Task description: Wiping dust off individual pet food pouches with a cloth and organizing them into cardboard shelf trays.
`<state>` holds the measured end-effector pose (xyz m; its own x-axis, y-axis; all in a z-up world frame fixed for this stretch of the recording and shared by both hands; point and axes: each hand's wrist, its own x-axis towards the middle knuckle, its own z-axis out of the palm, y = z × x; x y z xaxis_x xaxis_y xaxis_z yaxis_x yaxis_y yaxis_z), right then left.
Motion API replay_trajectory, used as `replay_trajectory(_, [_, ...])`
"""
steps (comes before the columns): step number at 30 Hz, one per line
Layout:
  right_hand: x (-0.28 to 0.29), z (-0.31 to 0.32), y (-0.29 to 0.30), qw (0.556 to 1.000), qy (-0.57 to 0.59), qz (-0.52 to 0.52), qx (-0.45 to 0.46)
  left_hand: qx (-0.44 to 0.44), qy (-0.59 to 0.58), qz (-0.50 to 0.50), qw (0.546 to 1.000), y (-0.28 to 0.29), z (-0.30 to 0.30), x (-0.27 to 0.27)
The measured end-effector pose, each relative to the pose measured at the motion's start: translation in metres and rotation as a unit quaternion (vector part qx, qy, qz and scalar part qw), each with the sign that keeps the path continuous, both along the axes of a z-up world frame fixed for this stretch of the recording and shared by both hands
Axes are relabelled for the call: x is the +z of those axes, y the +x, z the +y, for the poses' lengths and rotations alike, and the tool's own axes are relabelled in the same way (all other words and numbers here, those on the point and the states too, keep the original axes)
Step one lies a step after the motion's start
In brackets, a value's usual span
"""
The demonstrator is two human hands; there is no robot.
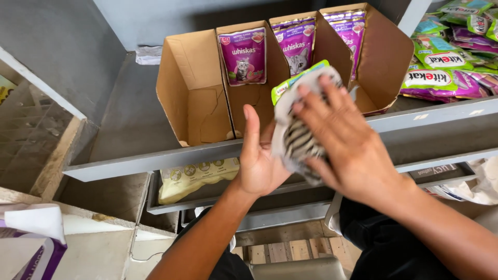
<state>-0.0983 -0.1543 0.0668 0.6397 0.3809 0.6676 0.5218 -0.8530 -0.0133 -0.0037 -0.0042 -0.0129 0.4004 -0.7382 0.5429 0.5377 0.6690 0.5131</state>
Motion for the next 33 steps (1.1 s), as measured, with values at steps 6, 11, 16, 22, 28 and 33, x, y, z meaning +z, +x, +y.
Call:
replay_trajectory(6, [-0.001,-0.007,0.005,0.999,-0.018,0.013,-0.033,-0.003,0.002,-0.005,1.000,0.000,0.000,0.001])
replay_trajectory(11, [-0.002,0.000,0.001,1.000,-0.025,0.007,0.009,0.023,0.015,0.022,0.999,-0.001,-0.001,0.002])
replay_trajectory(16, [-0.002,-0.002,0.005,0.999,0.030,0.032,-0.006,0.048,0.046,-0.017,0.998,-0.010,-0.001,0.011])
replay_trajectory(22, [-0.018,-0.005,0.002,0.954,0.264,0.137,0.030,0.225,0.032,-0.170,0.959,-0.023,0.003,0.049])
replay_trajectory(28, [-0.027,-0.038,0.014,0.826,0.537,0.167,0.040,0.319,0.092,-0.182,0.926,-0.024,0.014,0.071])
replay_trajectory(33, [-0.019,-0.038,0.015,0.725,0.665,0.160,0.077,0.341,0.084,-0.149,0.924,-0.020,0.018,0.068])
